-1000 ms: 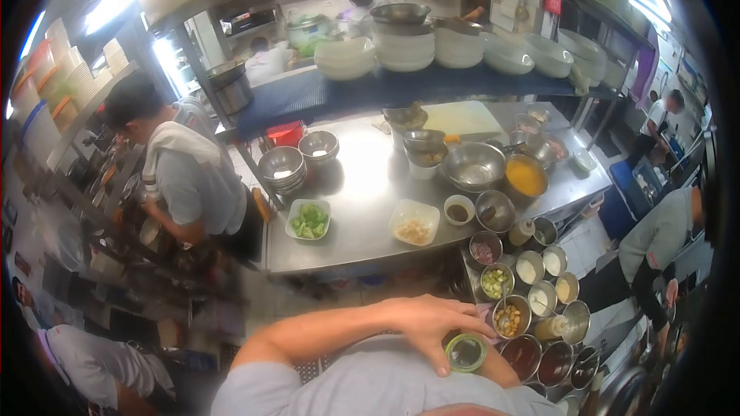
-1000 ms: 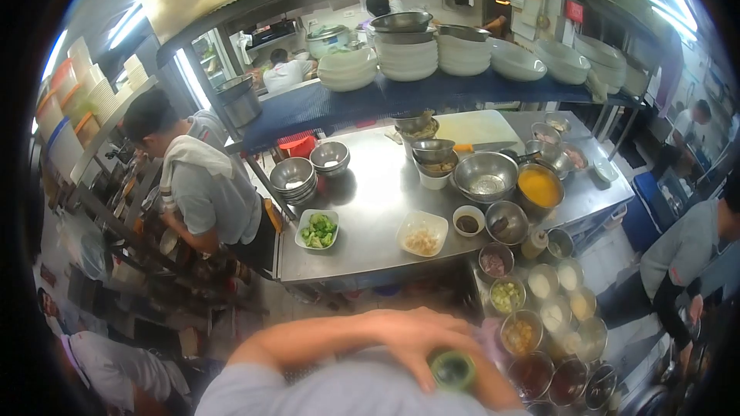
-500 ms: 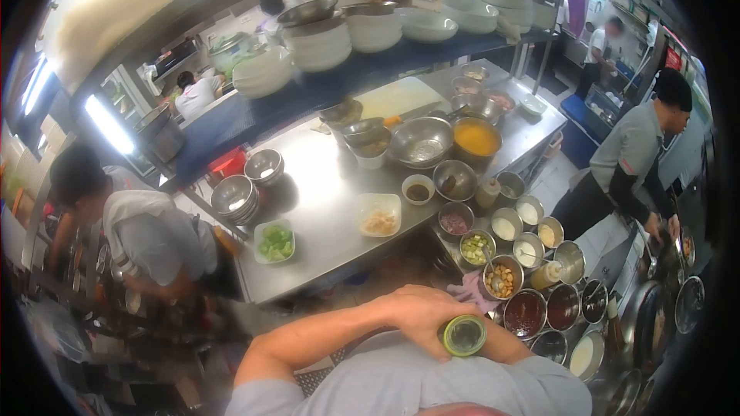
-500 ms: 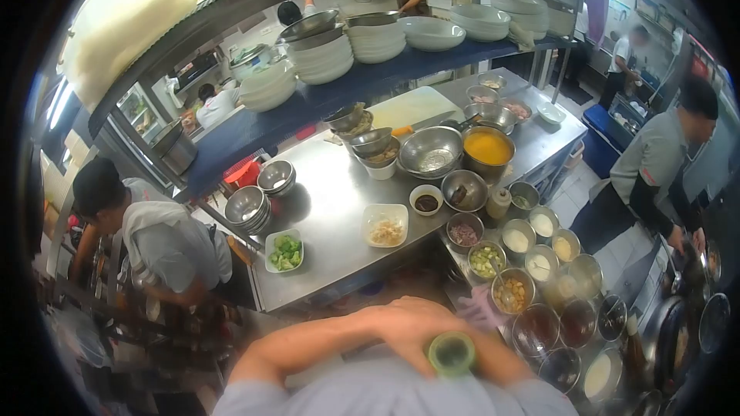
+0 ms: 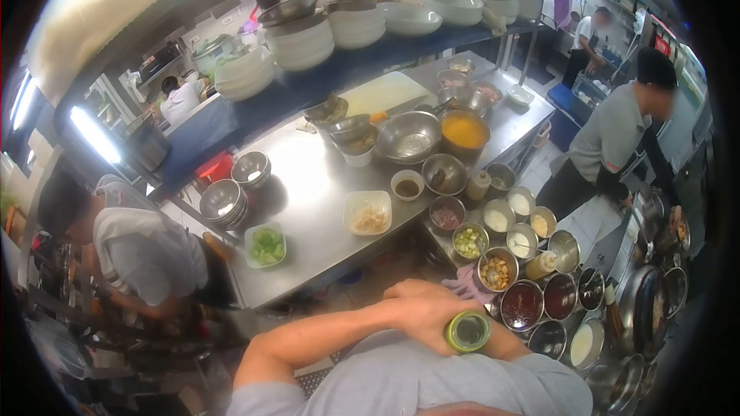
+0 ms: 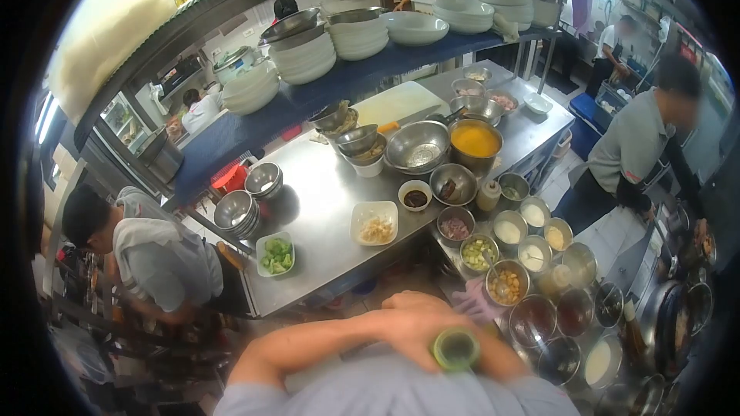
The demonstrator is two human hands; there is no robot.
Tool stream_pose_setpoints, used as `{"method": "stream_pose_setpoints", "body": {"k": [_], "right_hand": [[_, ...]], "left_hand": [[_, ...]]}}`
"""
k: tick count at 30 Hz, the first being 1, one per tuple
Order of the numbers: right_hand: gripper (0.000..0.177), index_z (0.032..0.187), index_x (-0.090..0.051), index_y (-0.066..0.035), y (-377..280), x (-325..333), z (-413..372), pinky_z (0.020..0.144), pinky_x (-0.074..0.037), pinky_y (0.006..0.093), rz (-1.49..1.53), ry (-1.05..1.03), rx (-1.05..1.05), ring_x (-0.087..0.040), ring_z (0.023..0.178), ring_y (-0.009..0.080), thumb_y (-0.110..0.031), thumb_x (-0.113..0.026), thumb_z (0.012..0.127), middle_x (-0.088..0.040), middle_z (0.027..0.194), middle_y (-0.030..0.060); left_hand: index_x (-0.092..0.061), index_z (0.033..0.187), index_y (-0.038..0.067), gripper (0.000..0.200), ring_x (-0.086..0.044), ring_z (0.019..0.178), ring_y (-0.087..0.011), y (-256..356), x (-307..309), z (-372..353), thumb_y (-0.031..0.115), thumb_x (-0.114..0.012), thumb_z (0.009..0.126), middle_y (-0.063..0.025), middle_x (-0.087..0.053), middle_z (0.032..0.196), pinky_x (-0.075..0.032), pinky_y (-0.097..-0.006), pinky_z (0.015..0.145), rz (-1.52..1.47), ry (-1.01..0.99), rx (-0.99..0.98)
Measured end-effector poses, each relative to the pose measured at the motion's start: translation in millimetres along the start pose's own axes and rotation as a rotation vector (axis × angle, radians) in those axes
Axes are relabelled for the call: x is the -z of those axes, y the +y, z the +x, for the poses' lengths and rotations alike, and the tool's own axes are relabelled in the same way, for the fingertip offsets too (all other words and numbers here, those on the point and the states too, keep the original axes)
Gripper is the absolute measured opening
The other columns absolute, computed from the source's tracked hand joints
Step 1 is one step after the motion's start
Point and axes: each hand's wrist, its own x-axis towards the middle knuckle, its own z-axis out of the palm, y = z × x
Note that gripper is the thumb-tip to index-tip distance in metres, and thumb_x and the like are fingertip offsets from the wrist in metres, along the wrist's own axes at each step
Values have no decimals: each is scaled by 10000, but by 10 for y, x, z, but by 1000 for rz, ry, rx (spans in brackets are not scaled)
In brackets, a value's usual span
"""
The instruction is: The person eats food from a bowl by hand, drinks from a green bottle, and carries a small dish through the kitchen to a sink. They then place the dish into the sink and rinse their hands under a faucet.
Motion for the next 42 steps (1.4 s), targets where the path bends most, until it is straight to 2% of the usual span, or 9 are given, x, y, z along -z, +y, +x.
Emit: {"method": "stream_pose_setpoints", "body": {"k": [4, 11, 13, 18, 22, 23, 26, 31, 42], "right_hand": [[297, 1126, -701, -74, 167, 41, 94, 902, -520, 424, 29, 20, -194, -679, 976, 311, -233, -603, 895, -723, 1036, 112], [342, 1145, -692, -35, 1036, 196, 151, 800, -540, 346, 367, 161, -280, -700, 892, 202, -278, -637, 910, -739, 1004, 123], [373, 1149, -687, -19, 445, 370, -242, 793, -533, 324, 400, 343, -218, -679, 896, 163, -288, -673, 891, -737, 1005, 109], [454, 1183, -672, 11, 849, 93, -310, 823, -515, 297, 898, 172, -423, -652, 948, 127, -267, -758, 835, -731, 1019, 85], [387, 1167, -684, 3, 1300, -194, -345, 812, -516, 293, 557, 169, -357, -662, 927, 125, -194, -743, 840, -732, 1003, 69], [337, 1131, -697, -1, 1292, -258, -381, 777, -517, 302, 784, 143, -402, -661, 878, 130, -193, -716, 854, -739, 972, 74], [309, 1106, -697, 3, 1182, -183, -375, 752, -515, 315, 537, 51, -549, -659, 840, 151, -179, -703, 857, -735, 924, 74], [276, 1045, -707, 9, 1339, -488, -412, 701, -512, 338, 582, 286, -293, -656, 766, 197, -174, -704, 838, -726, 860, 93], [263, 1011, -713, 10, 1213, -460, -407, 667, -509, 359, 376, -14, -556, -656, 715, 224, -180, -697, 832, -723, 818, 116]], "left_hand": [[-545, 1244, 82, 659, -610, 1095, -369, 34, -45, -26, 280, -828, 683, -184, -638, 1132, -484, -445, 935, -59, 9, 60], [-568, 1227, 88, 657, -636, 1031, -358, 402, 346, -73, 297, -837, 666, -169, -657, 1080, -504, -440, 897, 59, 118, 162], [-573, 1235, 91, 669, -645, 1006, -357, 451, 481, -153, 305, -842, 662, -162, -662, 1076, -510, -434, 887, 70, 251, 41], [-582, 1246, 59, 701, -668, 1052, -314, 1030, 1015, -302, 244, -880, 640, -138, -677, 1141, -530, -412, 901, 145, 321, 115], [-603, 1203, -2, 666, -715, 932, -287, 1429, 1316, -353, 236, -883, 647, -143, -699, 1065, -563, -376, 823, 252, 387, 65], [-610, 1189, -4, 645, -719, 917, -286, 1503, 1350, -349, 229, -879, 651, -142, -701, 1047, -567, -370, 809, 265, 406, 52], [-628, 1152, -10, 587, -725, 886, -288, 1651, 1431, -328, 210, -864, 661, -144, -705, 1005, -572, -362, 781, 327, 446, 19], [-645, 1108, -16, 511, -715, 852, -295, 1762, 1451, -271, 199, -845, 689, -146, -707, 968, -563, -358, 732, 424, 409, 1], [-679, 1106, 4, 517, -641, 690, -196, 1812, 1331, -27, 184, -844, 650, -82, -731, 984, -524, -314, 599, 567, 380, -81]]}}
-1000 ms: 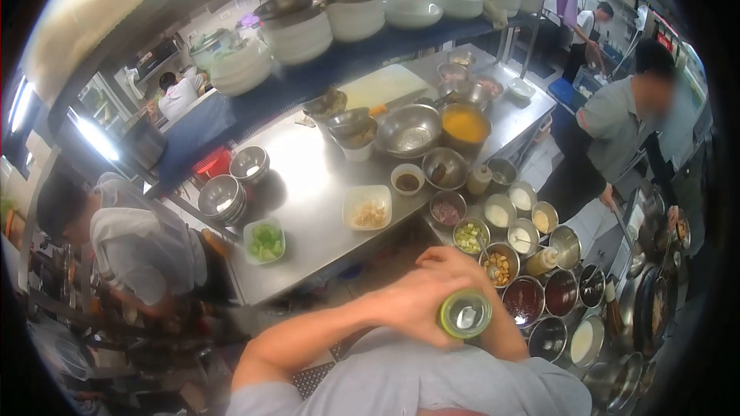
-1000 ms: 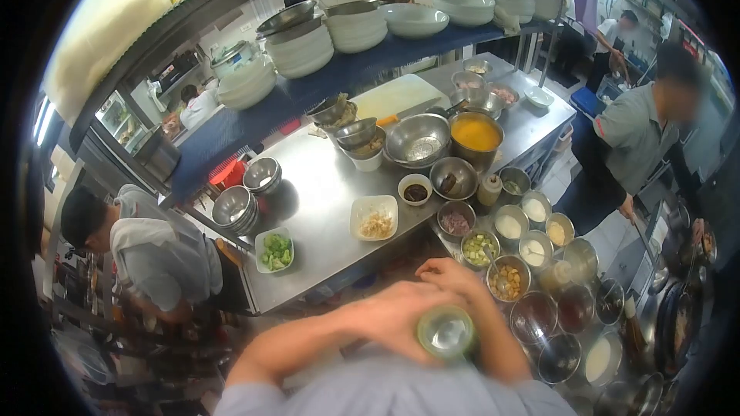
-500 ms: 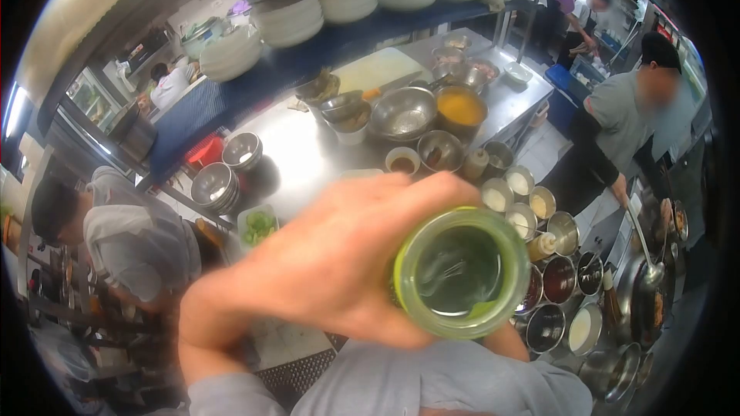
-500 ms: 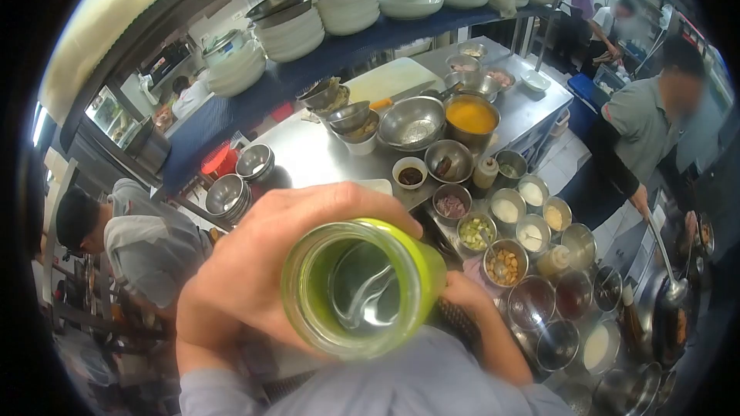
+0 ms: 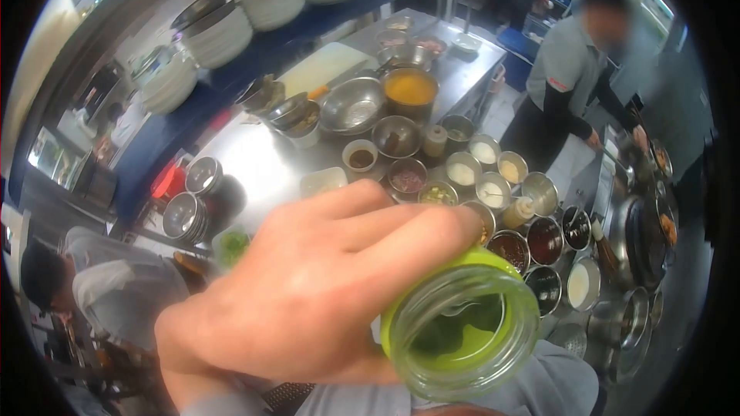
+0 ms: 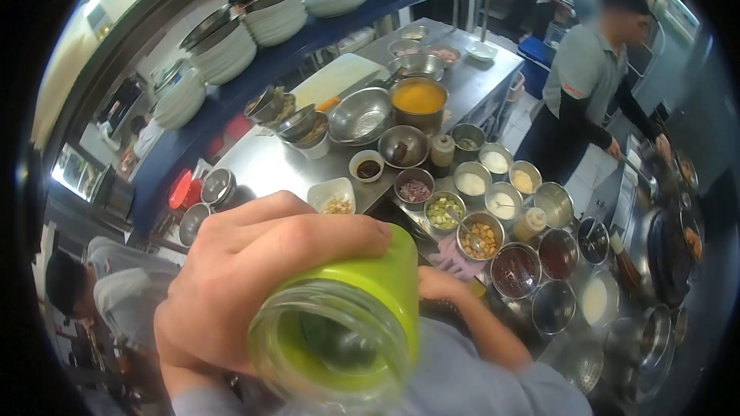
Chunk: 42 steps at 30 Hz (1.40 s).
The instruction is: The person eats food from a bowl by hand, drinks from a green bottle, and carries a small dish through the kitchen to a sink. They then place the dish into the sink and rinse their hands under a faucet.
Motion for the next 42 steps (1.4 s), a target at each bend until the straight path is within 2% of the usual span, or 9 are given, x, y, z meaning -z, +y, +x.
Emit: {"method": "stream_pose_setpoints", "body": {"k": [14, 17, 22, 25, 42], "right_hand": [[264, 1003, -712, 14, 313, -123, 70, 658, -507, 362, 32, 86, 135, -656, 705, 226, -188, -692, 835, -720, 806, 119], [264, 1001, -712, 14, 340, -131, 86, 656, -506, 363, 36, 93, 140, -656, 703, 227, -190, -691, 836, -720, 803, 119], [265, 998, -711, 16, 394, -148, 139, 652, -505, 364, 38, 103, 150, -655, 700, 228, -193, -689, 837, -719, 799, 120], [265, 997, -711, 16, 403, -181, 145, 650, -505, 365, 32, 101, 161, -655, 698, 228, -195, -688, 838, -718, 796, 121], [269, 987, -710, 20, 448, -209, 287, 639, -502, 368, 26, 106, 185, -655, 686, 231, -204, -682, 842, -715, 781, 125]], "left_hand": [[-669, 1107, -4, 568, -666, 690, -216, -15, -241, 342, 214, -876, 625, -106, -734, 976, -541, -330, 587, -37, -29, -200], [-680, 1084, -5, 540, -678, 695, -220, 103, -258, 322, 210, -871, 627, -116, -735, 970, -544, -326, 596, -93, -27, -85], [-703, 1029, 23, 452, -693, 691, -230, 94, -266, 280, 194, -857, 641, -144, -740, 977, -554, -325, 626, -17, 39, -130], [-703, 1019, 41, 419, -693, 690, -233, 147, -280, 210, 196, -851, 659, -151, -745, 979, -558, -326, 637, 41, 107, -93], [-678, 1059, 49, 370, -660, 697, -239, 35, -147, 51, 219, -799, 754, -163, -744, 1037, -522, -308, 626, 219, 188, -256]]}}
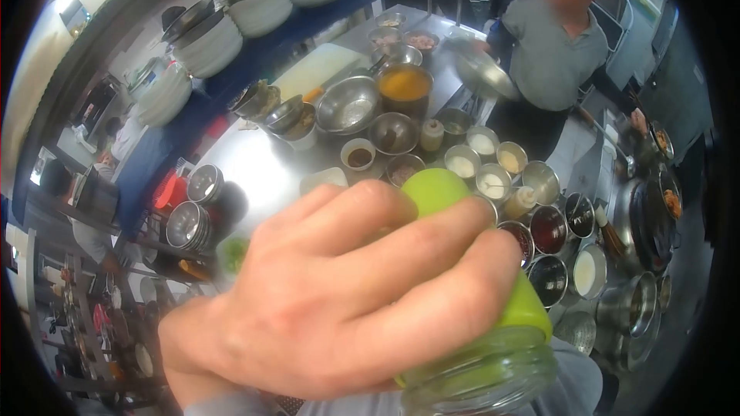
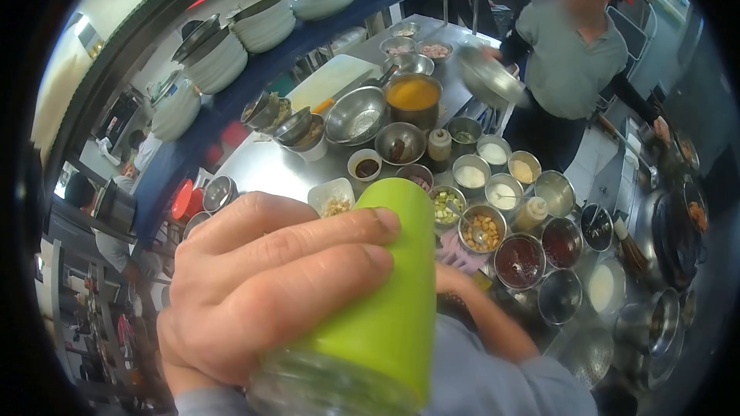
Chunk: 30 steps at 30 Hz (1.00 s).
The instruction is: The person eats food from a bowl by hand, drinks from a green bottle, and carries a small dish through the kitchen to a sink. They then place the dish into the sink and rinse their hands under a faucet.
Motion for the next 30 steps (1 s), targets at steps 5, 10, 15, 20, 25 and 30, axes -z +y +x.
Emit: {"method": "stream_pose_setpoints", "body": {"k": [5, 10, 15, 20, 25, 30], "right_hand": [[270, 984, -710, 22, 13, 8, -11, 636, -501, 369, -6, 17, 7, -655, 683, 232, -207, -680, 843, -715, 777, 126], [272, 981, -710, 23, 21, 10, 11, 633, -500, 371, -1, 16, -1, -655, 680, 232, -210, -679, 844, -714, 772, 127], [273, 978, -710, 24, 100, -23, 76, 629, -499, 372, 0, 38, 36, -654, 676, 233, -213, -677, 845, -713, 768, 128], [275, 975, -709, 25, 373, -147, 236, 626, -498, 373, 10, 214, 300, -654, 673, 234, -216, -675, 846, -712, 763, 129], [292, 1006, -706, 19, -159, 141, -18, 637, -503, 372, -26, -53, -168, -664, 683, 228, -236, -656, 871, -707, 749, 119], [306, 1057, -698, 1, -502, 243, -145, 692, -517, 383, 48, -39, -214, -681, 743, 248, -248, -644, 888, -718, 811, 158]], "left_hand": [[-674, 1072, 48, 369, -651, 698, -242, 8, 21, 26, 189, -791, 752, -167, -741, 1057, -518, -302, 617, 21, 14, -6], [-662, 1085, 51, 378, -642, 688, -242, -7, 5, 25, 175, -789, 751, -173, -737, 1062, -517, -303, 613, 44, 25, -17], [-649, 1092, 53, 381, -637, 681, -240, 8, 19, 39, 168, -786, 755, -177, -734, 1063, -513, -303, 608, 78, 35, -31], [-636, 1099, 54, 385, -633, 675, -238, 30, 29, 69, 161, -783, 759, -182, -730, 1064, -510, -304, 603, 108, 43, -34], [-624, 1106, 55, 388, -628, 669, -236, 122, 42, 125, 154, -780, 764, -186, -727, 1065, -507, -304, 598, 144, 46, -39], [-611, 1113, 57, 393, -623, 662, -234, 179, 56, 145, 147, -777, 768, -191, -723, 1066, -503, -304, 592, 191, 65, -37]]}}
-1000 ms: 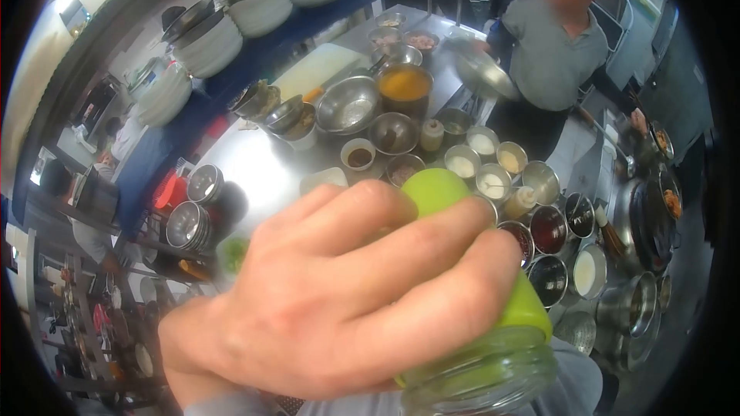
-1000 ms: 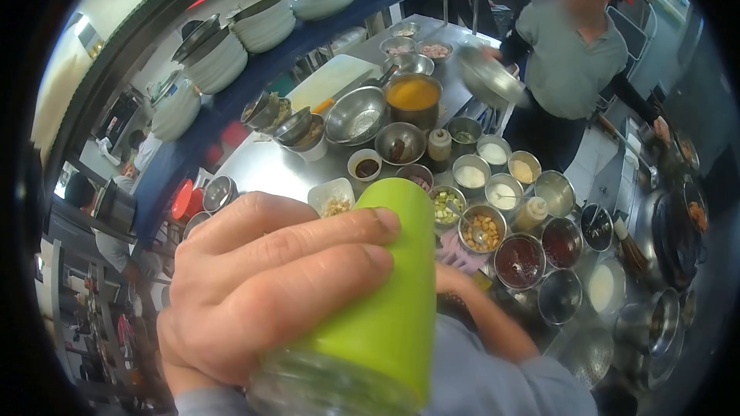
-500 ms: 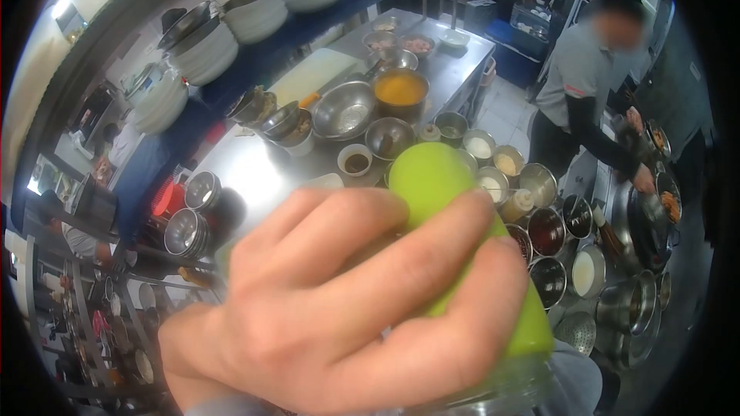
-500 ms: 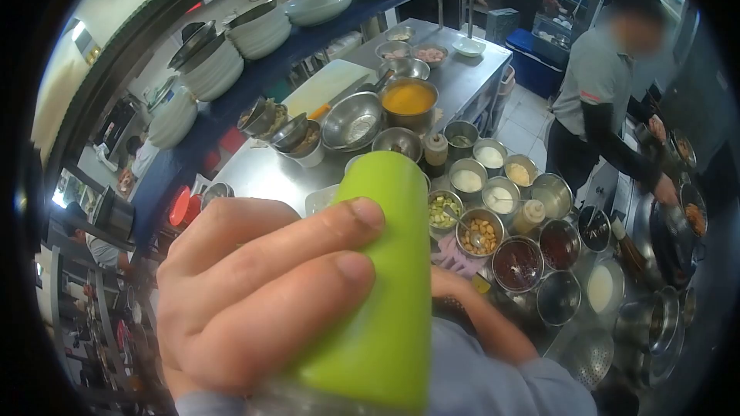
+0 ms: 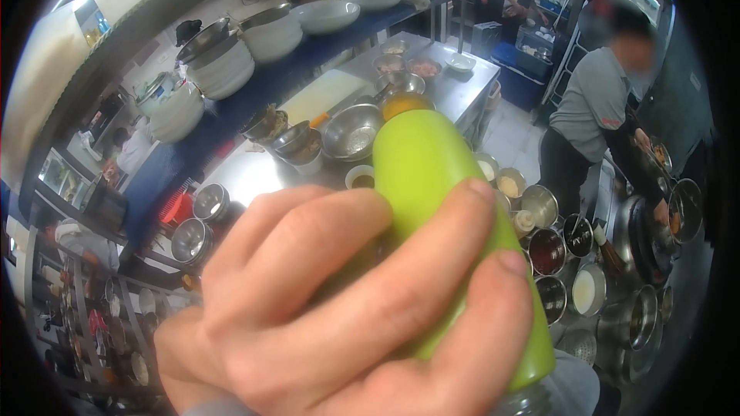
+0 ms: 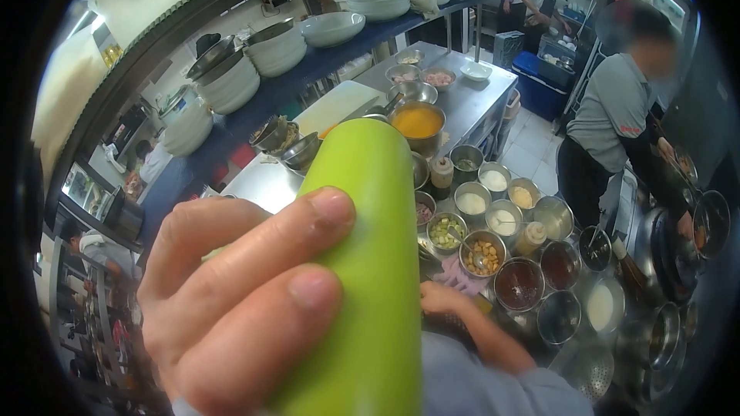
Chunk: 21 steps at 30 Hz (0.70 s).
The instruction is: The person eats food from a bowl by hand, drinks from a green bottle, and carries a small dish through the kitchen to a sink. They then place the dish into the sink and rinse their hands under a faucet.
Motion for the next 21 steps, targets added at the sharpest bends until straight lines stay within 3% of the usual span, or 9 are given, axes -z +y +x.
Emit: {"method": "stream_pose_setpoints", "body": {"k": [6, 9, 21], "right_hand": [[340, 1139, -669, 7, 411, -150, 309, 810, -529, 396, -62, 134, 334, -689, 946, 335, -243, -626, 913, -714, 1042, 237], [346, 1166, -657, 8, 444, -127, 360, 835, -528, 399, -96, 67, 314, -681, 973, 351, -231, -622, 918, -699, 1091, 251], [325, 1086, -684, 19, 528, -166, 464, 757, -520, 385, -26, 168, 355, -675, 848, 287, -252, -625, 917, -717, 928, 197]], "left_hand": [[-596, 1121, 58, 398, -618, 655, -232, 19, 10, 10, 138, -773, 774, -196, -719, 1067, -499, -305, 586, 32, 28, 8], [-588, 1125, 59, 401, -615, 651, -230, 32, 16, 23, 134, -772, 776, -199, -717, 1068, -497, -305, 583, 47, 39, 8], [-558, 1142, 62, 415, -604, 635, -226, 125, 113, 73, 117, -765, 787, -210, -708, 1070, -489, -305, 571, 167, 98, 11]]}}
